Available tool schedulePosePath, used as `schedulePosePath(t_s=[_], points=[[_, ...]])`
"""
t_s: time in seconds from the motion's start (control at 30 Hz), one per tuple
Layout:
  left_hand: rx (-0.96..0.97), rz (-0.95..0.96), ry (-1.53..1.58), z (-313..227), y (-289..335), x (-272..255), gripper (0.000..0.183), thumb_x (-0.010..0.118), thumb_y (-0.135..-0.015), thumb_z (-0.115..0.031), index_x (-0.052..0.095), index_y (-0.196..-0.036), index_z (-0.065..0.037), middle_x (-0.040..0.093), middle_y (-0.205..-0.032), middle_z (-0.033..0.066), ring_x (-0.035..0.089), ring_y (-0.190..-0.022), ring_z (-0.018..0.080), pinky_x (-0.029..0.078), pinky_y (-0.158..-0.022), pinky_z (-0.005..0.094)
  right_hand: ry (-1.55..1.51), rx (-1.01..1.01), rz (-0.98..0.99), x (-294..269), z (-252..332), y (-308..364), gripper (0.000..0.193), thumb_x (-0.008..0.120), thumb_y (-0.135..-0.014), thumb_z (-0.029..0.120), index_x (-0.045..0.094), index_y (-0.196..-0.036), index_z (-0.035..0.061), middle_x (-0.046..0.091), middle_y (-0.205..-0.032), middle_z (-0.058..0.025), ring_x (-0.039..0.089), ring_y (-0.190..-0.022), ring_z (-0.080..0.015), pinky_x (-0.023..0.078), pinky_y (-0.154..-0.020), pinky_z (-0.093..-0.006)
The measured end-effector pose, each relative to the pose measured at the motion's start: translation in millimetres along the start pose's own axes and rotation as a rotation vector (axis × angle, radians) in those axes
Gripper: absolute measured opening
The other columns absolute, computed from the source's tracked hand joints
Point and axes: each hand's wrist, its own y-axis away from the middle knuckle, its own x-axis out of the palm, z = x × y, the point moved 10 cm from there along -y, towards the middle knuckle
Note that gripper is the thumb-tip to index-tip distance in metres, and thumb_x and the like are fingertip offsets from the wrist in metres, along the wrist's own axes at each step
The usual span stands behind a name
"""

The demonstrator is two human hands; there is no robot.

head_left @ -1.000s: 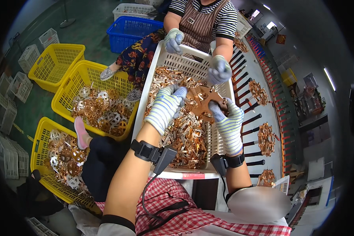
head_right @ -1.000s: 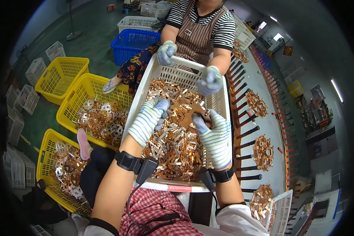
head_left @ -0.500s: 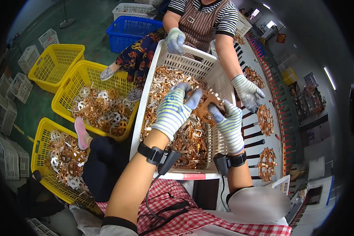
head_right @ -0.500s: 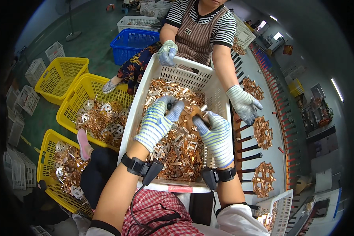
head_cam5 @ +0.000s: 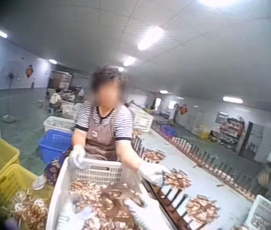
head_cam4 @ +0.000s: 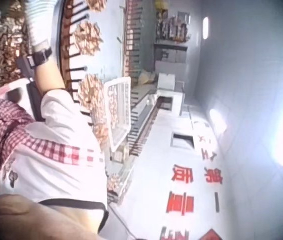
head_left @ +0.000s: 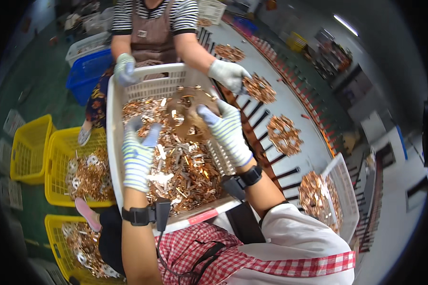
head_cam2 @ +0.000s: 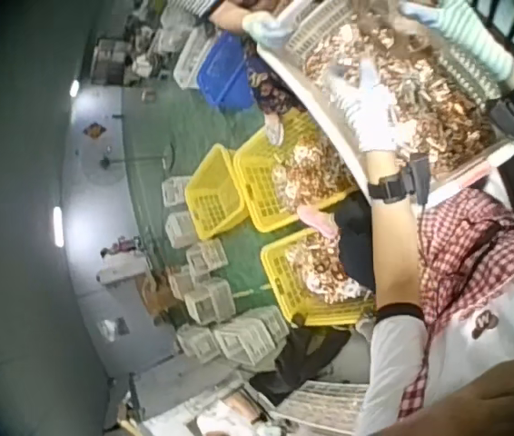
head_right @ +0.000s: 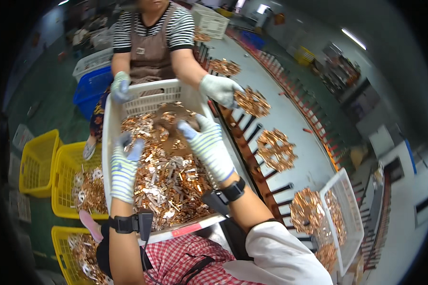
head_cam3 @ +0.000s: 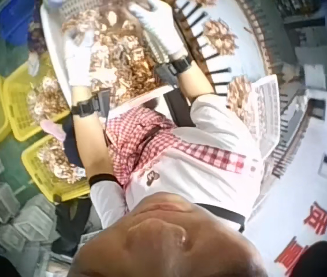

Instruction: The person sits at a workstation in a factory, sorting small, shiny, gold-colored decorative items from a white basket. They pick up the items one by one, inspect them, and place them into a yellow basket. Another worker is visible across the table performing a similar task.

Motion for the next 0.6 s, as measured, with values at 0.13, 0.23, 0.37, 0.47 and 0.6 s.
schedulePosePath(t_s=[0.13,0.23,0.37,0.47,0.6], points=[[-0.435,0.394,0.487,-10,15,43,0.055,0.064,-0.089,-0.040,0.051,-0.123,0.000,0.054,-0.080,-0.0002,0.048,-0.051,0.0069,0.038,-0.040,0.0203,-0.398,0.198,0.128,-2,17,7,0.051,0.068,-0.086,0.036,0.059,-0.111,-0.0075,0.065,-0.097,-0.0053,0.057,-0.088,-0.0080,0.047,-0.080,-0.0253],[-0.496,0.254,0.707,-22,27,25,0.040,0.064,-0.089,-0.040,0.058,-0.112,-0.007,0.044,-0.067,-0.0064,0.041,-0.046,0.0020,0.032,-0.037,0.0193,-0.266,0.129,0.179,-11,46,19,0.061,0.060,-0.091,0.040,0.047,-0.127,-0.0078,0.060,-0.113,-0.0102,0.055,-0.099,-0.0112,0.046,-0.085,-0.0262],[-0.442,0.045,0.671,-33,23,-36,0.035,0.057,-0.093,-0.035,0.058,-0.113,-0.006,0.050,-0.087,-0.0043,0.042,-0.058,0.0013,0.032,-0.047,0.0174,-0.893,0.139,-0.023,-40,25,34,0.067,0.055,-0.092,0.051,0.041,-0.133,0.0002,0.056,-0.113,-0.0109,0.056,-0.092,-0.0165,0.048,-0.083,-0.0328],[-0.244,-0.177,0.531,-10,38,-115,0.036,0.051,-0.095,-0.033,0.057,-0.120,-0.008,0.056,-0.111,-0.0008,0.043,-0.068,0.0021,0.033,-0.057,0.0164,-1.148,0.279,-0.287,-86,-24,70,0.087,0.063,-0.083,0.057,0.031,-0.138,-0.0035,0.052,-0.122,-0.0163,0.055,-0.097,-0.0230,0.048,-0.089,-0.0397],[-0.446,-0.438,0.468,105,102,-249,0.044,0.051,-0.095,-0.031,0.051,-0.131,-0.007,0.053,-0.126,0.0048,0.049,-0.080,0.0080,0.039,-0.069,0.0192,-1.267,0.467,-0.667,-136,-86,122,0.086,0.071,-0.077,0.056,0.039,-0.129,-0.0036,0.052,-0.121,-0.0182,0.055,-0.096,-0.0264,0.047,-0.090,-0.0408]])
